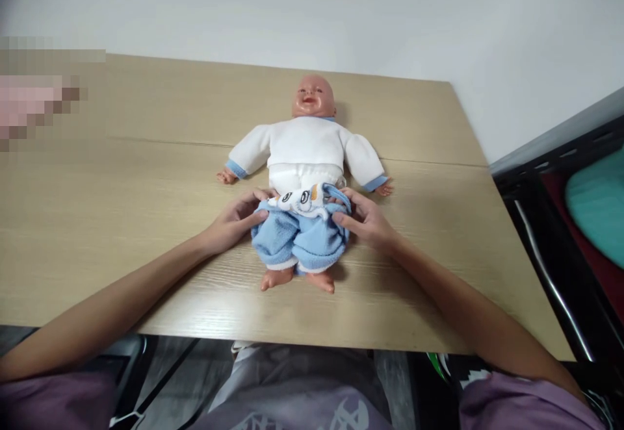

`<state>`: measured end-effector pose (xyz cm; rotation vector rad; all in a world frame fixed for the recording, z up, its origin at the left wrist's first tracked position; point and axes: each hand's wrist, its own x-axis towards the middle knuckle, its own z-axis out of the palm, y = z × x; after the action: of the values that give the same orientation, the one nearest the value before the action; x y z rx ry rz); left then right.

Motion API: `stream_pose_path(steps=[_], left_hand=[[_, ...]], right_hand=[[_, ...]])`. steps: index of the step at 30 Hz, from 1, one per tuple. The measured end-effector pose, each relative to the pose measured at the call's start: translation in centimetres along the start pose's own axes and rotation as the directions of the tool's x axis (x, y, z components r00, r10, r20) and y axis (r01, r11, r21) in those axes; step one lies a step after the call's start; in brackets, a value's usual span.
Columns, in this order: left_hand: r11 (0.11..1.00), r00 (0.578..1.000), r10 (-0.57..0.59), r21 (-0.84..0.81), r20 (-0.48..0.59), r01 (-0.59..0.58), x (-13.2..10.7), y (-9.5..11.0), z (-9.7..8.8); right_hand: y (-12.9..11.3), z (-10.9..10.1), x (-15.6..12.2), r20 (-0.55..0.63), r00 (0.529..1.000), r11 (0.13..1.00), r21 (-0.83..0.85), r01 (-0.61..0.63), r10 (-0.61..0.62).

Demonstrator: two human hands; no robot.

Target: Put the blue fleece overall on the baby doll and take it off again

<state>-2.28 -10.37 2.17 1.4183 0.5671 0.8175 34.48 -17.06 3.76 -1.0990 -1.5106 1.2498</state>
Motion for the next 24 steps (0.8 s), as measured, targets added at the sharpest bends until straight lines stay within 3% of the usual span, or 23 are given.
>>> stream_pose_path(steps=[4,7,10,14,18,21,24], left_hand=[[0.999,0.996,-0.044,-0.032,-0.083,0.041,0.5,0.1,0.9],[1.0,0.996,-0.013,0.008,-0.089,0.014,0.9,0.4,1.2],[0.982,0.998,0.031,0.188,-0.055,-0.021,0.7,1.0,0.7],[0.908,0.997,0.013,0.416,0.075,-0.043,-0.2,2.1,-0.2],[0.979,0.994,-0.058,0.198,0.091,0.039,-0.9,2.1,0.6],[0.998,0.998,-0.07,-0.003,0.004,0.07,-0.9,1.4,1.6],[0.999,0.994,-0.031,-0.036,-0.109,0.027,-0.6,0.8,1.6]], right_hand=[[0.5,0.8,1.1,-0.114,0.993,1.0,0.001,-0.026,0.026],[0.7,1.2,1.7,-0.149,0.988,0.999,-0.014,-0.033,0.03],[0.6,1.1,1.3,-0.155,0.987,0.998,-0.038,-0.041,0.034],[0.5,1.1,-0.1,-0.161,0.986,0.995,-0.089,-0.052,0.037],[0.8,2.4,-1.0,-0.207,0.965,0.982,0.13,-0.138,0.163],[1.2,3.5,-0.7,-0.23,0.939,0.936,0.301,-0.18,0.255],[1.3,3.7,-0.1,-0.255,0.938,0.943,0.295,-0.154,0.233]])
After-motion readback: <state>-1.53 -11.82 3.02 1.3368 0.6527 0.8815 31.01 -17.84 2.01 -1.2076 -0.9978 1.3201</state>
